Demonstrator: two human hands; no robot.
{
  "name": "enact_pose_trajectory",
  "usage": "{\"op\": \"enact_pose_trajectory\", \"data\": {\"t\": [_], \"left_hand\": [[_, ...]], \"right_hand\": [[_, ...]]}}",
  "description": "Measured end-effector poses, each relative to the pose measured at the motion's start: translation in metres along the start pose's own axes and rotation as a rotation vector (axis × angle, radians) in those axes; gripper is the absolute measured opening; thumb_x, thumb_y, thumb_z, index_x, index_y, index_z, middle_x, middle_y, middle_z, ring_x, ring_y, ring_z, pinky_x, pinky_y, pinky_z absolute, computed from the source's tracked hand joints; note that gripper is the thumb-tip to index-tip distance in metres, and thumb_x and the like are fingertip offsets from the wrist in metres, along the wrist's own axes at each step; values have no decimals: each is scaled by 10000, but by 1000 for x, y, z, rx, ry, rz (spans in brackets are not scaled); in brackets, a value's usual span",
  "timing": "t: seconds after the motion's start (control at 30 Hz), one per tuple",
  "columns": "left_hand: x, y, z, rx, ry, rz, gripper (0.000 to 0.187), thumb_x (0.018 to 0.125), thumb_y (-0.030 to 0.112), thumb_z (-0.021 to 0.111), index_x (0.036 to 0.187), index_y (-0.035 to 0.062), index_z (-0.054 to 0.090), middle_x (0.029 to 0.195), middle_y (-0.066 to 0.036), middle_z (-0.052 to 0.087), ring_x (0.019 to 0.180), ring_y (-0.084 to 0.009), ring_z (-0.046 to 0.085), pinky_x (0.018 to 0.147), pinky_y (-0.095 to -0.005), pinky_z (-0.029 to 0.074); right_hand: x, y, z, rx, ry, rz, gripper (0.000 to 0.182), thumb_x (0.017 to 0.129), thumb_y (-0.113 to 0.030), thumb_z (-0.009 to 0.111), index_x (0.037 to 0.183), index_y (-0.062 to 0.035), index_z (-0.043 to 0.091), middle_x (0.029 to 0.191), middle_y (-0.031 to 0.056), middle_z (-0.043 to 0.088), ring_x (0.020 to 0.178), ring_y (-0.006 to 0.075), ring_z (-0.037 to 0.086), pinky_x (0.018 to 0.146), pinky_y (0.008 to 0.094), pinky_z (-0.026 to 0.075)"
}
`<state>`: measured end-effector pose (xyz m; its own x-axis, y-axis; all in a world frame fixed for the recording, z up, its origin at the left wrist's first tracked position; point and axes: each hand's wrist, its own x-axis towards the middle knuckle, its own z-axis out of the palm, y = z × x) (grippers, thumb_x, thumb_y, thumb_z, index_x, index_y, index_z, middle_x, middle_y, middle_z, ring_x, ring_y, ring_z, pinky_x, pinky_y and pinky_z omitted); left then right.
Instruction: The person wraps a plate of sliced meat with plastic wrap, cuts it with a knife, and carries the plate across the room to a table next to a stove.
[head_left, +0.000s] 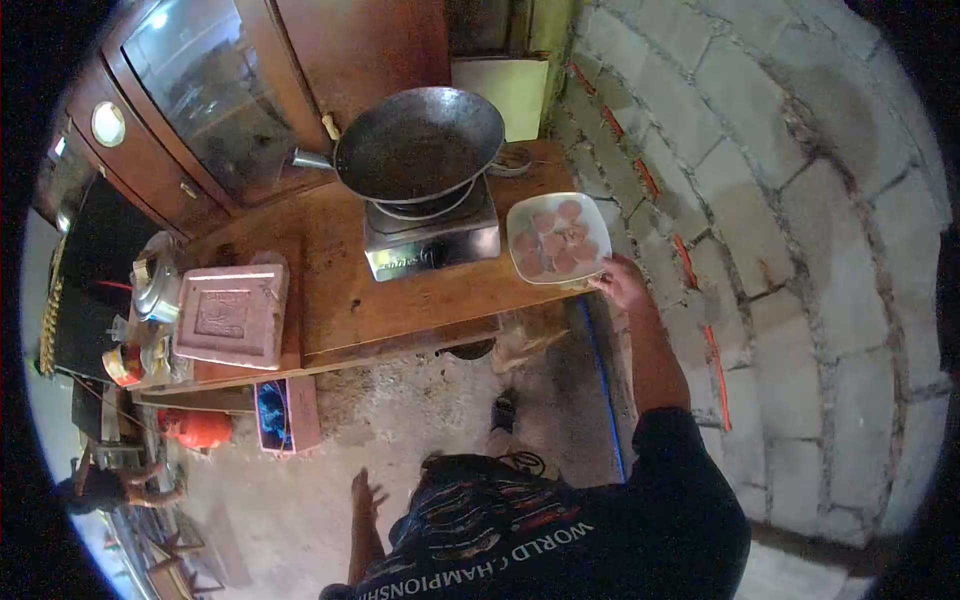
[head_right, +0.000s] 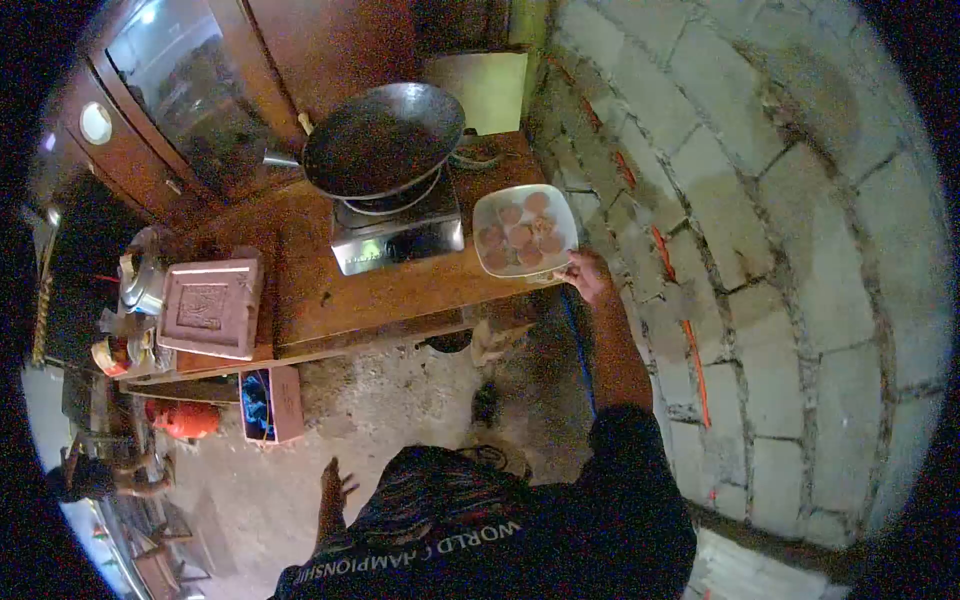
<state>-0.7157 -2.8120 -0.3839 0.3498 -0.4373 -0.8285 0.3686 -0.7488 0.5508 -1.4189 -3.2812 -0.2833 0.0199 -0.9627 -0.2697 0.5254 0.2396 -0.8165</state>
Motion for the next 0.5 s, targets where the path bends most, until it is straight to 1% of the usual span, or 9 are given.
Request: {"op": "enact_pose_trajectory", "data": {"t": [0.03,0.07,0.1,0.17,0.23,0.3,0.37,0.43,0.5], "left_hand": [[-11,-13,-10,-7,100,-96,753,994,571,615,1589,183,364,1644,-103,346,1290,-445,543,875,-598,577],[-19,-35,-22,8,144,-112,763,989,580,614,1589,182,362,1636,-111,352,1289,-446,534,865,-607,576],[-25,-55,-33,24,187,-129,773,983,590,613,1589,181,360,1628,-119,358,1287,-447,525,856,-616,575],[-35,-73,-45,49,240,-197,781,980,599,606,1588,176,359,1606,-131,371,1283,-444,520,857,-622,572],[-43,-94,-46,70,286,-268,788,977,608,600,1586,171,358,1584,-142,385,1278,-442,515,857,-628,568],[-54,-98,-41,42,362,-241,779,982,605,583,1584,163,358,1548,-159,401,1266,-437,522,864,-622,567],[-63,-103,-35,32,356,-253,771,983,606,579,1576,160,368,1524,-161,420,1266,-423,524,853,-598,570],[-74,-106,-33,39,331,-101,768,986,612,572,1577,164,371,1528,-152,435,1253,-406,534,837,-571,574],[-68,-112,-34,20,334,-83,778,982,621,575,1580,166,371,1514,-148,457,1227,-390,549,822,-557,571]], "right_hand": [[20,2,-11,-54,14,25,360,933,-169,723,1258,-37,642,1190,130,699,1088,304,694,955,528,603],[36,4,-17,-110,29,49,295,943,-146,696,1225,-61,670,1140,104,720,1033,265,707,975,515,583],[43,1,-15,-112,24,62,295,943,-146,696,1225,-61,670,1140,104,720,1033,265,707,975,515,583],[50,-6,-9,-391,159,113,241,940,-137,705,1161,-40,692,1069,98,724,941,261,709,965,543,583],[56,-7,-9,-331,162,135,212,939,-122,705,1129,-28,696,1051,99,718,920,258,702,962,550,584],[65,0,-17,-270,162,152,183,938,-106,705,1097,-16,699,1032,99,713,900,254,696,959,557,585],[68,8,-24,-26,114,19,165,935,-57,695,1090,1,690,1012,96,714,907,270,694,957,569,582],[77,-1,-5,-148,108,71,148,933,-42,708,1078,-16,695,1025,106,715,945,277,690,979,589,562],[82,5,8,-171,283,73,121,950,-70,719,1067,-46,699,1038,108,704,958,283,681,1009,584,539]]}}
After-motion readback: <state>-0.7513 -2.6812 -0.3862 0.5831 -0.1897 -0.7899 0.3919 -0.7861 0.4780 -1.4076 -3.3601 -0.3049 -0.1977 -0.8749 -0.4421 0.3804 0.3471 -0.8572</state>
